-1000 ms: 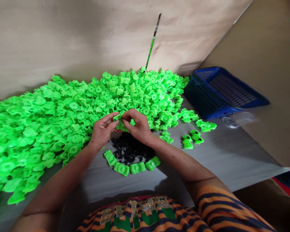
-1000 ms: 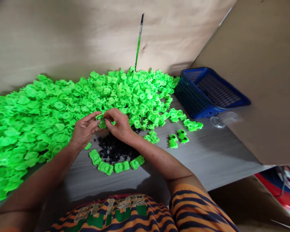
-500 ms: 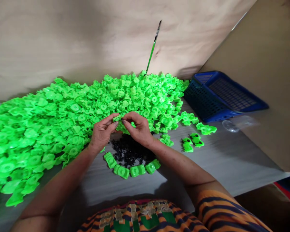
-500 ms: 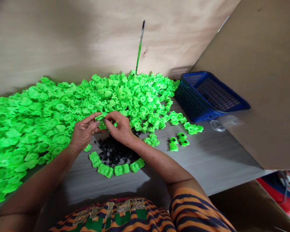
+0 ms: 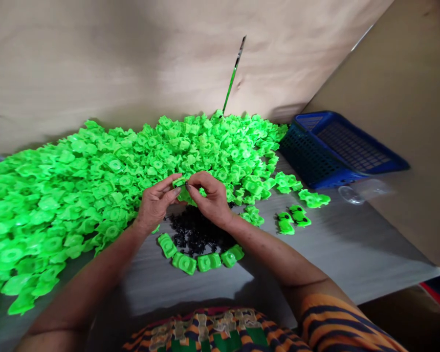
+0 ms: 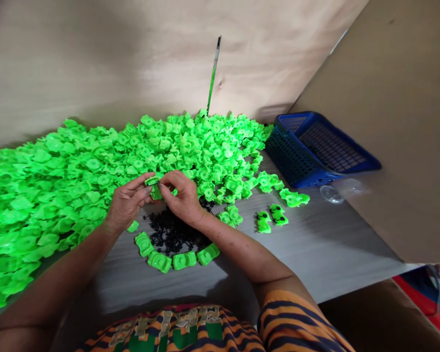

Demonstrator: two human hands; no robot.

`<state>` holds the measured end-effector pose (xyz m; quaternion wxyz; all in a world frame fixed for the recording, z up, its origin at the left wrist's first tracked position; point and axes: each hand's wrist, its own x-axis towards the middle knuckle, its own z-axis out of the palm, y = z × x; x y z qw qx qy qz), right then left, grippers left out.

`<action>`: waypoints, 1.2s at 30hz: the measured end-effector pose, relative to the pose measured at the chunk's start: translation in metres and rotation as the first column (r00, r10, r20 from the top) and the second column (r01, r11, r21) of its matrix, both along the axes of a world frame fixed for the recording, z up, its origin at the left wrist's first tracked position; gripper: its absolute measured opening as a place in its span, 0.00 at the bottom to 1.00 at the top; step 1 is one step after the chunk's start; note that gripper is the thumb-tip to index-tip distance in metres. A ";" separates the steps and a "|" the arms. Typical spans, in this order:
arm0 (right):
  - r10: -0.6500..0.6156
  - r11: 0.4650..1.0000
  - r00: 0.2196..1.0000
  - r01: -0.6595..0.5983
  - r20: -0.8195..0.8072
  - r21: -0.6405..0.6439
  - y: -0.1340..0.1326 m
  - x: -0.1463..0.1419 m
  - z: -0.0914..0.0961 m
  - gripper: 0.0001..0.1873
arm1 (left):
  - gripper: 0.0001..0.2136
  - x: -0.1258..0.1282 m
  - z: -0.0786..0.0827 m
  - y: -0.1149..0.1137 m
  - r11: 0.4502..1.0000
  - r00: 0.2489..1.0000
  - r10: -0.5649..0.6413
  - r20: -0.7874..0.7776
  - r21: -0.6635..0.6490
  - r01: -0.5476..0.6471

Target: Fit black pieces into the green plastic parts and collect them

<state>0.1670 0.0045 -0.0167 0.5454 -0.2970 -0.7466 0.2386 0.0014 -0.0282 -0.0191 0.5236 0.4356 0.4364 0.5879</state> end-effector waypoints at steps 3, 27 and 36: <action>-0.018 0.998 1.000 0.017 0.009 0.057 -0.002 0.000 0.001 0.06 | 0.22 0.001 0.001 -0.002 1.000 0.999 -0.025 0.024 0.007 0.024; -0.084 0.990 0.992 0.072 0.094 0.126 -0.005 0.000 0.002 0.07 | 0.18 0.001 0.015 -0.005 0.995 0.988 -0.096 0.117 0.007 0.096; -0.102 0.980 0.990 0.083 0.101 0.181 -0.008 -0.002 0.003 0.07 | 0.18 0.002 0.010 -0.005 0.998 0.993 -0.059 0.100 0.019 0.057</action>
